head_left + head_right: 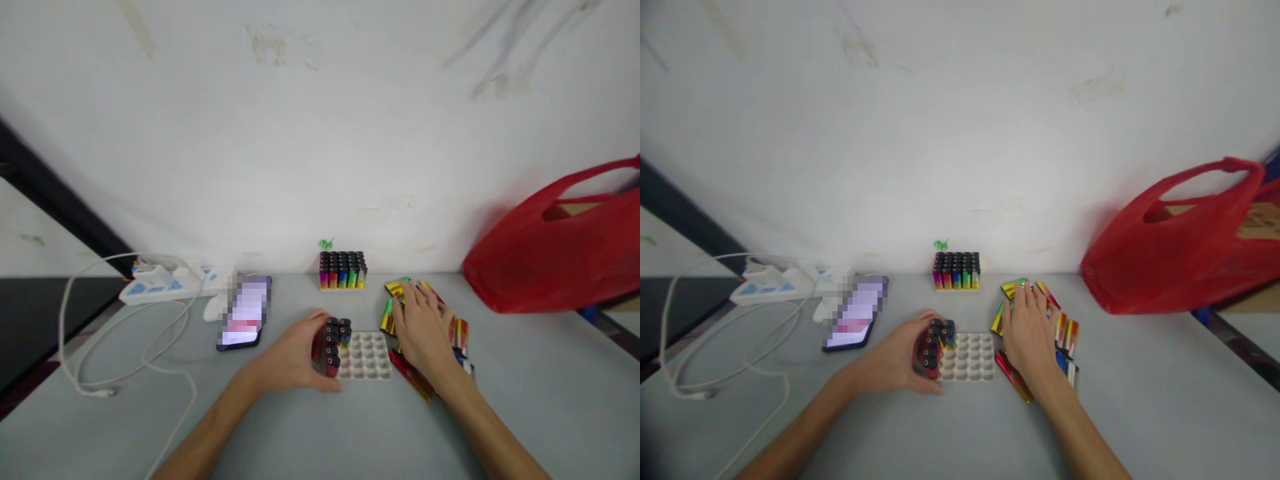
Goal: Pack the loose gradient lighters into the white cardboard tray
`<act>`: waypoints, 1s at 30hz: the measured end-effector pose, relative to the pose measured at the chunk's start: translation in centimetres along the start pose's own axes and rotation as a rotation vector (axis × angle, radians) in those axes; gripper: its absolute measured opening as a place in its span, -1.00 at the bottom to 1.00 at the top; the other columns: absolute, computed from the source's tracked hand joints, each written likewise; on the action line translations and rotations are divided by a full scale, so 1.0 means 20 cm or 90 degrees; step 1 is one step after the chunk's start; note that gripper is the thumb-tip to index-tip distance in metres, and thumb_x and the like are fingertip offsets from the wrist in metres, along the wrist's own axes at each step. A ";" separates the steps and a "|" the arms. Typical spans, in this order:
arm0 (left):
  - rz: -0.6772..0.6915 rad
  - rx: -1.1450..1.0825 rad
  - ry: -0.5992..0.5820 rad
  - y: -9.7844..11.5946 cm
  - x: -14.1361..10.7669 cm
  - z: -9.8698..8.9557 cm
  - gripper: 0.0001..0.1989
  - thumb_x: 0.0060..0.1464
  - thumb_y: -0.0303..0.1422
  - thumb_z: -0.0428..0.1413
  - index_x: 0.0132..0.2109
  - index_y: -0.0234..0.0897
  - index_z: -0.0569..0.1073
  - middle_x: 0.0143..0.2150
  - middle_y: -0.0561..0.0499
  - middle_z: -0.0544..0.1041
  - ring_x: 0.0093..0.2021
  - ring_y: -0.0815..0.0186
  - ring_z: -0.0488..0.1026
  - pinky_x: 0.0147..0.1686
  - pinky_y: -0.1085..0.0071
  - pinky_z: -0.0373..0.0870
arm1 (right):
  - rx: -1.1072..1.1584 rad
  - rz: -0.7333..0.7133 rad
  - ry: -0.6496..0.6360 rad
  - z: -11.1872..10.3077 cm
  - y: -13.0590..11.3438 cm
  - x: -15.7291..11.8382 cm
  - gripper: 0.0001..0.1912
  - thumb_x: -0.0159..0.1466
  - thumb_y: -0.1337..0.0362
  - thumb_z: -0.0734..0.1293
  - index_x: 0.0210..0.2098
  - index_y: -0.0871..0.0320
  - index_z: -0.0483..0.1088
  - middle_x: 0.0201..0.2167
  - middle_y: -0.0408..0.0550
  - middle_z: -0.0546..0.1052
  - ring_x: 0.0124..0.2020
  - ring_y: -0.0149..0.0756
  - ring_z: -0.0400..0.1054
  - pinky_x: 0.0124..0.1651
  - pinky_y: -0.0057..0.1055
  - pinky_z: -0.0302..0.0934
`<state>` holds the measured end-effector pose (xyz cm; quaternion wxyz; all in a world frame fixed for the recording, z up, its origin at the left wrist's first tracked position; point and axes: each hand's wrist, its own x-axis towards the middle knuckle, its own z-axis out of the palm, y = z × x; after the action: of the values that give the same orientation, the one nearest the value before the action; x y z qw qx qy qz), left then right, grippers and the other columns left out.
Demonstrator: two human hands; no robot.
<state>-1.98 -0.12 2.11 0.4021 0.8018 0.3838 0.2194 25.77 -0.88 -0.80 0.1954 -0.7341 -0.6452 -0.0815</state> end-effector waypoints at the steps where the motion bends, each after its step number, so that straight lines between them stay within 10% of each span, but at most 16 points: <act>1: 0.000 0.002 -0.002 0.00 0.00 0.00 -0.26 -0.33 -0.16 0.64 0.01 -0.23 0.57 0.01 -0.07 0.57 -0.02 0.02 0.56 0.03 0.21 0.54 | 0.002 -0.004 -0.009 0.00 0.00 0.00 -0.48 0.63 0.17 0.08 0.38 0.25 0.44 0.45 0.33 0.46 0.52 0.28 0.16 0.43 0.30 -0.01; 7: 0.007 0.009 -0.001 0.01 0.00 0.00 -0.26 -0.31 -0.17 0.64 0.04 -0.23 0.58 0.04 -0.10 0.58 0.01 -0.01 0.56 0.09 0.16 0.53 | 0.161 -0.102 -0.043 -0.05 -0.01 0.01 -0.54 0.65 0.17 0.08 0.13 0.06 0.60 0.24 0.13 0.66 0.36 0.15 0.35 0.42 0.27 -0.06; 18: 0.000 -0.010 -0.017 0.01 0.00 0.00 -0.25 -0.30 -0.27 0.64 0.06 -0.22 0.55 0.04 -0.08 0.57 0.00 -0.01 0.58 0.05 0.17 0.56 | 0.109 -0.163 -0.067 -0.03 -0.06 -0.05 -0.54 0.61 0.14 0.23 0.44 -0.03 0.43 0.47 0.27 0.40 0.48 0.35 0.17 0.37 0.40 0.06; 30: -0.005 0.003 -0.011 0.03 0.00 0.00 -0.29 -0.30 -0.27 0.64 0.02 -0.22 0.56 0.04 -0.08 0.56 0.01 -0.01 0.56 0.07 0.15 0.55 | 0.215 -0.228 -0.136 -0.10 -0.13 -0.06 -0.87 0.57 0.21 0.35 0.04 0.01 0.54 0.37 0.14 0.52 0.43 0.17 0.26 0.36 0.23 -0.02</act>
<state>-1.71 -0.32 2.49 0.4046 0.8028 0.3842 0.2103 23.39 -2.60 1.00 0.2283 -0.5693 -0.7865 0.0722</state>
